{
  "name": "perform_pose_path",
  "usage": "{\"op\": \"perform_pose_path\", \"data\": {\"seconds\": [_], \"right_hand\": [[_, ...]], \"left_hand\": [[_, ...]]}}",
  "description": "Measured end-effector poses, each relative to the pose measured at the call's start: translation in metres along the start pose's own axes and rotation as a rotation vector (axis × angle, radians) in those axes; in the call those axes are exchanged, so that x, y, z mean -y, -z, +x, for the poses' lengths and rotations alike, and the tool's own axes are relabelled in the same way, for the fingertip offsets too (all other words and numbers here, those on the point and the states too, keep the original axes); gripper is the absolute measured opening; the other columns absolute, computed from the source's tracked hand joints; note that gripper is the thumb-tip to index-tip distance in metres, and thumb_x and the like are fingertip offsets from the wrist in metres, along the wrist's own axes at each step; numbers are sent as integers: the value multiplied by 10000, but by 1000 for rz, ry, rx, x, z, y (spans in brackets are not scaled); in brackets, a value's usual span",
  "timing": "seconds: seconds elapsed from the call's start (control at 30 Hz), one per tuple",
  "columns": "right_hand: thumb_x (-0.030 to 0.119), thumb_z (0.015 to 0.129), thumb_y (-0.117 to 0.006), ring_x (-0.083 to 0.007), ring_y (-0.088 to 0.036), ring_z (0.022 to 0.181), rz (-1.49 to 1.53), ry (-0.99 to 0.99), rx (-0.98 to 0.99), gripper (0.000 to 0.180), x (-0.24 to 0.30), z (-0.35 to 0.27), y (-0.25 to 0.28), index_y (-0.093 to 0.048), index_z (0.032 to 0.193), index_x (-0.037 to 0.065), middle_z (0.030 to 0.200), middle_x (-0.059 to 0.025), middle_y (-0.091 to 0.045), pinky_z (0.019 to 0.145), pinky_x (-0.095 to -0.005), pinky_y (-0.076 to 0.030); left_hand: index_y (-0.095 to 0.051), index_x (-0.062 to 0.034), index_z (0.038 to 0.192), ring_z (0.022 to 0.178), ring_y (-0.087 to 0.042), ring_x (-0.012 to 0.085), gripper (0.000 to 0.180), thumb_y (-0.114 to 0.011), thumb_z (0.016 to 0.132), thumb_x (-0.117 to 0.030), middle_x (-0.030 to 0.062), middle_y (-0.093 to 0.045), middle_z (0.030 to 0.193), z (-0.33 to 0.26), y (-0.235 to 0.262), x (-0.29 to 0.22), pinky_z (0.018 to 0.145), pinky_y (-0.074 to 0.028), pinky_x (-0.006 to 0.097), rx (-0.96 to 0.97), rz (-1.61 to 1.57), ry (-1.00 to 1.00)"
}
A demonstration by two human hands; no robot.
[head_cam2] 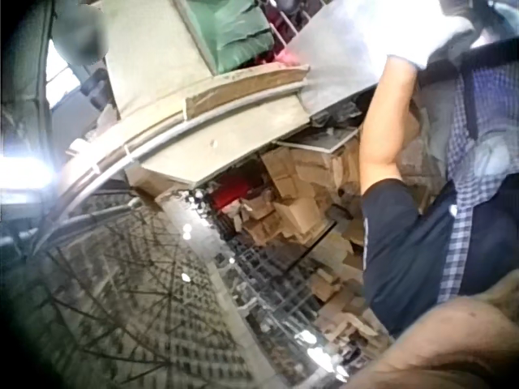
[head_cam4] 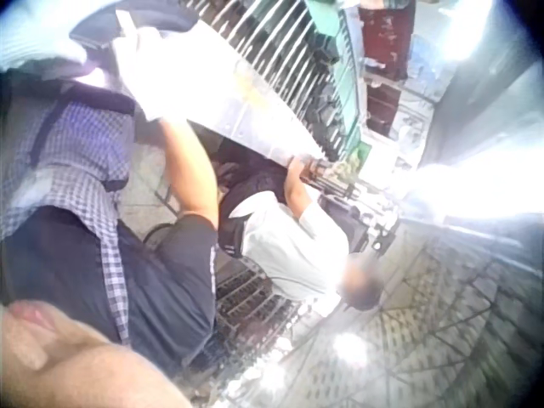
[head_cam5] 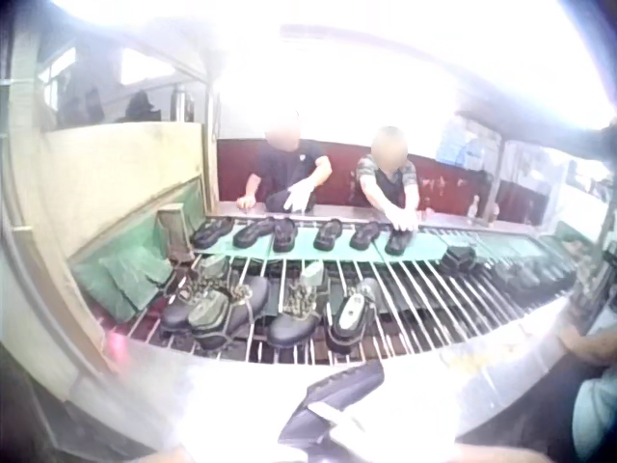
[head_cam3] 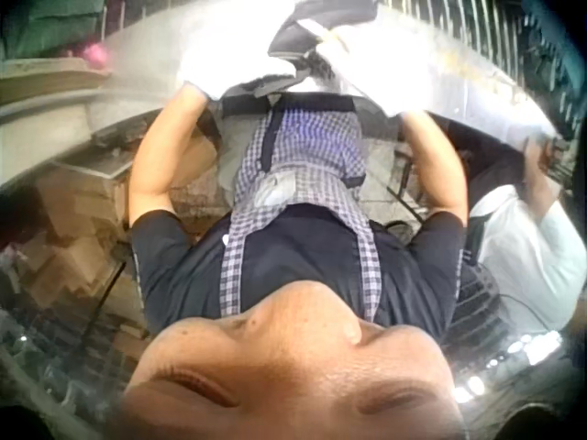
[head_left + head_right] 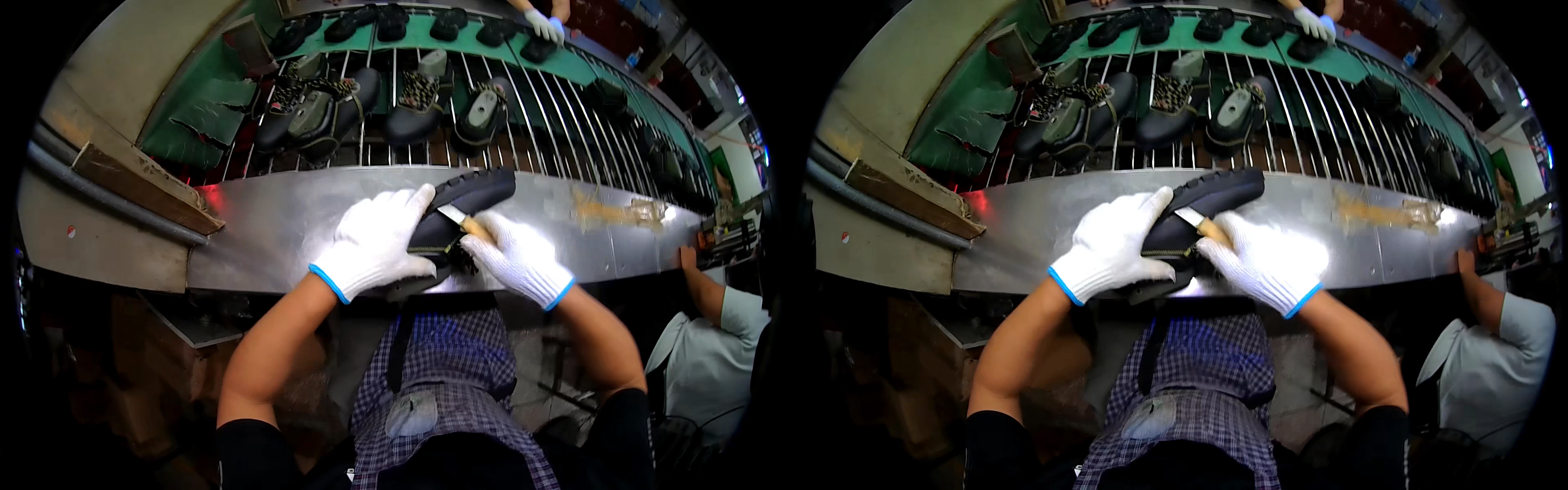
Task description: The person cleans the edges and soles of black boots using a small brush, working on one shoe at a time before placing it back on the conveyor belt and picking up another.
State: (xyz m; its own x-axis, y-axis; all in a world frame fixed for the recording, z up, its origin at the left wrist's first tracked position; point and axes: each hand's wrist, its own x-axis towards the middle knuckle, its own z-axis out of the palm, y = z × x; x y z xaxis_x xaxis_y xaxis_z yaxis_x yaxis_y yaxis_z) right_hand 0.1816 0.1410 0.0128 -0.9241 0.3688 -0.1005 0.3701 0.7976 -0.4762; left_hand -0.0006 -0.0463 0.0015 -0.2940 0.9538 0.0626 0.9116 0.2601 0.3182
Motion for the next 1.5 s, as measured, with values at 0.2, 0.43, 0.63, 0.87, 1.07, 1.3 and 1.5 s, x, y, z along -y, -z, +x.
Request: {"op": "perform_pose_path", "data": {"seconds": [0.2, 0.43, 0.63, 0.87, 1.07, 1.3, 1.5], "right_hand": [[470, 1111, -583, -345, -769, 724, -257, 167, -201, 435, 27, -11, 64, -650, 1204, 50, 848, -157, -764, 652, -443, -614], [449, 1077, -649, -371, -755, 866, 18, -21, 12, 486, -33, -31, 9, -648, 1270, 3, 956, -218, -752, 797, -473, -598], [435, 1013, -734, -362, -784, 916, 369, -269, -532, 519, -106, -33, -36, -654, 1364, 62, 1048, -212, -785, 824, -446, -624], [381, 936, -793, -420, -762, 859, 181, -216, -762, 412, -112, -29, -71, -704, 1232, 108, 1000, -188, -773, 770, -483, -626], [347, 928, -804, -389, -775, 970, 221, -256, -727, 445, -119, -24, -74, -710, 1296, 115, 1111, -173, -780, 857, -445, -626], [332, 1098, -638, -84, -564, 562, 1278, -401, -371, 426, -112, -17, -53, -625, 1398, 31, 808, -25, -640, 501, -250, -487], [356, 1079, -669, -313, -716, 1064, 605, -260, -389, 519, -77, -2, -69, -580, 1445, -1, 1140, -210, -736, 992, -424, -553]], "left_hand": [[-519, -65, 1585, 1310, -633, 382, 1032, -915, 752, -525, 182, -630, 1479, -8, -5, 6, 1088, -535, 478, -67, 36, -67], [-719, -110, 1371, 1341, -618, 444, 760, -951, 707, -399, 212, -634, 1461, -11, -3, -4, 1074, -537, 499, -277, 98, -238], [-593, -63, 1487, 1474, -483, 481, 953, -981, 671, -365, 249, -532, 1562, 50, -3, -44, 1197, -445, 554, -403, -44, -163], [-566, -98, 1474, 1191, -712, 383, 876, -904, 760, -477, 184, -683, 1342, 141, -30, -68, 966, -598, 496, 83, 159, 118], [-606, -69, 1438, 1159, -742, 366, 804, -948, 759, -332, 190, -725, 1267, 87, 37, -81, 996, -599, 471, -285, -51, -81], [-500, -6, 1569, 1317, -699, 335, 1000, -989, 698, -72, 240, -674, 1435, -59, 79, 3, 1127, -565, 411, -447, -362, -20], [-541, -78, 1535, 1346, -642, 398, 882, -929, 797, -367, 180, -623, 1490, -61, 0, 40, 1153, -518, 469, -190, -252, 369]]}}
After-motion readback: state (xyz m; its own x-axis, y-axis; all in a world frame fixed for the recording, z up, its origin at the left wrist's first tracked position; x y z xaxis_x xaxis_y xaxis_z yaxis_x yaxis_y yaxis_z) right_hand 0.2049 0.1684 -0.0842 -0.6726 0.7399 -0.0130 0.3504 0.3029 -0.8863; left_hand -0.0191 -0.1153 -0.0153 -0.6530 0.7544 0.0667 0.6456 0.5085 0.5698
